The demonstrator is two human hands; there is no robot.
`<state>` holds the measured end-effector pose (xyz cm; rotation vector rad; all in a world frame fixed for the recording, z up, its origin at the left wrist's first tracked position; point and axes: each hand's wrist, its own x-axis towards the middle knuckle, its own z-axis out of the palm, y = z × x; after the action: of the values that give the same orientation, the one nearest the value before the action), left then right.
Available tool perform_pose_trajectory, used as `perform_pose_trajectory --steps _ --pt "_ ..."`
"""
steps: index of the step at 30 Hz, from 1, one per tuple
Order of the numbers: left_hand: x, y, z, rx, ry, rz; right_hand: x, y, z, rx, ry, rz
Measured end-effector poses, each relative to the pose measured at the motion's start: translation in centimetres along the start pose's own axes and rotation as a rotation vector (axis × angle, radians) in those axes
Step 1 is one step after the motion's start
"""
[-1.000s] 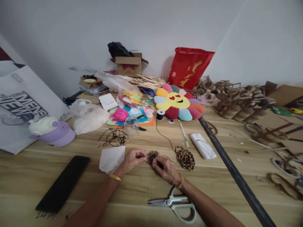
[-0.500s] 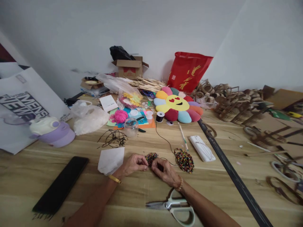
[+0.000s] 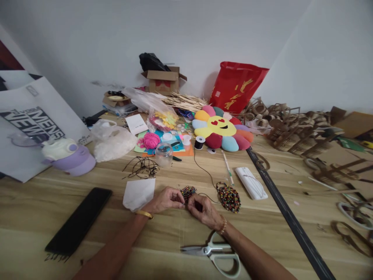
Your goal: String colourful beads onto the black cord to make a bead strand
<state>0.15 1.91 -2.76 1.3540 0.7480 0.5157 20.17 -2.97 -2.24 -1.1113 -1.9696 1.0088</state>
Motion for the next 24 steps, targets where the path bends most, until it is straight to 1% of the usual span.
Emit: perform_pose_trajectory --steps 4,16,24 --pt "0.0 0.03 -0.01 0.02 -0.009 0.017 0.04 -0.18 -0.05 0.002 -0.005 0.008" --pt "-0.09 0.01 -0.01 -0.005 -0.007 -0.018 0.02 -0.27 -0.13 0.018 -0.03 0.006" --pt "-0.04 -0.22 -0.11 0.023 -0.017 0.014 0.08 -0.34 -0.06 0.02 -0.019 0.017"
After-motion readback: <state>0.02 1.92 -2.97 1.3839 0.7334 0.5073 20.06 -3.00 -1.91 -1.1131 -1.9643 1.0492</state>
